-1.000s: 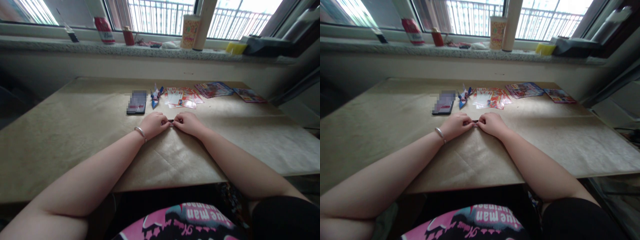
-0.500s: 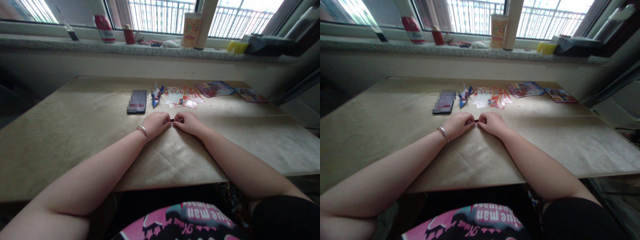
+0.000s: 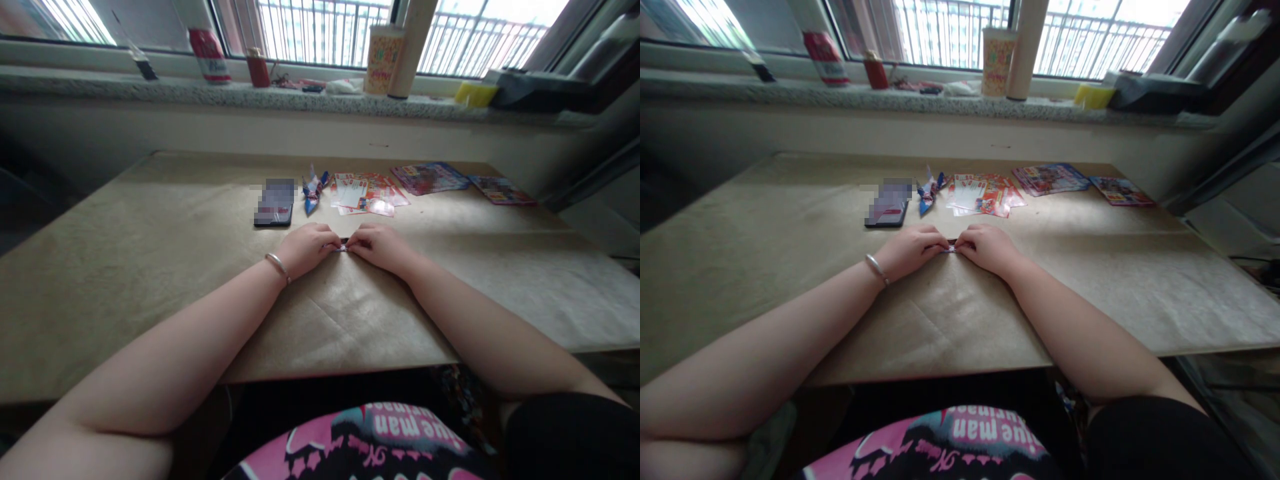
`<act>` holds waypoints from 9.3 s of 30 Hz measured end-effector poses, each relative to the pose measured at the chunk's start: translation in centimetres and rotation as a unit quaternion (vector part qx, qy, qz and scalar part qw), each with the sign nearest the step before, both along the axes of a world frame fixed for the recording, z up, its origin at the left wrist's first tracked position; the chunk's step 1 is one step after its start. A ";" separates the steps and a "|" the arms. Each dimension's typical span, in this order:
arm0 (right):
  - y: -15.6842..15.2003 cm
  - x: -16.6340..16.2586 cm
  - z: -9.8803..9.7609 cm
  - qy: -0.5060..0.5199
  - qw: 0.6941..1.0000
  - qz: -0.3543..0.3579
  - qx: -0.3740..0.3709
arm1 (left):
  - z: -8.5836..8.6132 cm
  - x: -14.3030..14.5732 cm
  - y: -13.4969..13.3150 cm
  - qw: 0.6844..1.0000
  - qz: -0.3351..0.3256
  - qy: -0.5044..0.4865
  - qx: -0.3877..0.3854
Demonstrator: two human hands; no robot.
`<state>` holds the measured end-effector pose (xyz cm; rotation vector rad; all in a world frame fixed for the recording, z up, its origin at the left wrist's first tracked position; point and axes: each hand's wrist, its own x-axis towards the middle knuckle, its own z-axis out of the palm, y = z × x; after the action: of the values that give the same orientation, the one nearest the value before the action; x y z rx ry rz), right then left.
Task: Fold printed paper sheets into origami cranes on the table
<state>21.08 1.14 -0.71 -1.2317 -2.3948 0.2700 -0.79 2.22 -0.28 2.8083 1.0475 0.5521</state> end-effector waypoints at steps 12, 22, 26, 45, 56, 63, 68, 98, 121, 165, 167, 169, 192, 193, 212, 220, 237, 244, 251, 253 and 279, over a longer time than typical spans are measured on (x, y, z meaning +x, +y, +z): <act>0.6 -0.1 -0.7 0.065 0.996 -0.024 -0.062 | 0.8 -0.2 -0.9 0.996 -0.015 0.065 0.064; 0.2 -0.1 -0.2 0.015 1.000 -0.015 -0.017 | 0.9 0.0 -1.0 0.995 -0.005 0.080 0.058; -0.3 0.0 0.5 -0.038 0.999 0.016 0.030 | 1.1 0.2 -1.2 0.994 0.002 0.089 0.056; -0.8 -0.1 1.0 -0.071 0.997 0.003 0.038 | 2.0 0.0 -1.7 0.988 0.022 0.140 0.058; -0.8 -0.2 0.9 -0.075 0.996 -0.004 0.040 | 1.9 0.2 -1.1 0.987 -0.002 0.148 0.064; -0.9 -0.2 1.1 -0.078 0.996 -0.003 0.034 | 2.7 -0.6 -1.9 0.983 0.008 0.174 0.048; -1.0 -0.3 1.2 -0.084 0.996 -0.005 0.037 | 2.8 -0.1 -1.9 0.984 0.019 0.174 0.041; 0.0 0.9 1.0 -0.077 0.995 0.044 0.053 | 2.0 0.3 -2.1 0.982 -0.024 0.169 0.081; -0.2 1.6 1.3 -0.058 0.997 0.042 0.031 | 3.7 0.4 -3.3 0.971 0.047 0.231 0.049; -1.1 -1.0 1.2 -0.110 0.990 0.006 0.091 | 0.5 0.9 -1.4 0.993 0.065 0.078 0.068; -1.0 -1.1 1.1 -0.100 0.990 0.003 0.096 | 0.5 0.9 -1.3 0.994 0.062 0.071 0.063; -0.9 -1.2 0.9 -0.095 0.990 -0.003 0.100 | 0.4 1.0 -1.1 0.995 0.059 0.058 0.052; 0.5 -2.5 0.0 -0.073 0.992 -0.103 0.023 | -0.7 1.2 0.5 0.995 0.098 -0.030 -0.009; 0.5 -2.5 -0.1 -0.071 0.992 -0.106 0.023 | -0.7 1.2 0.5 0.995 0.098 -0.025 -0.011; 1.2 -0.5 -1.0 0.028 0.996 -0.082 -0.003 | -0.6 1.1 0.4 0.995 0.100 -0.003 -0.001; -0.3 -0.8 0.1 0.010 0.997 -0.062 0.044 | -0.6 0.8 0.0 0.997 0.057 -0.013 0.056; -0.5 -1.4 0.1 -0.006 0.999 -0.021 0.035 | -0.2 0.9 -0.5 0.999 0.026 0.022 0.043; -0.5 -1.0 0.0 -0.001 1.000 -0.016 0.015 | 0.3 1.0 -0.6 0.997 0.026 0.058 0.048; -0.4 -1.5 0.1 -0.024 0.999 -0.009 0.030 | 0.3 1.1 -0.5 0.996 0.029 0.067 0.053; -0.5 -1.4 0.1 -0.022 0.999 -0.012 0.027 | 0.3 1.0 -0.5 0.996 0.031 0.064 0.052; 0.2 1.0 1.1 -0.117 0.992 -0.024 0.042 | 0.5 0.6 -0.5 0.998 0.038 0.044 0.033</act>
<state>22.04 1.36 0.42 -1.3456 -2.5384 0.0093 -0.16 1.75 0.23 2.8846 1.1775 0.4844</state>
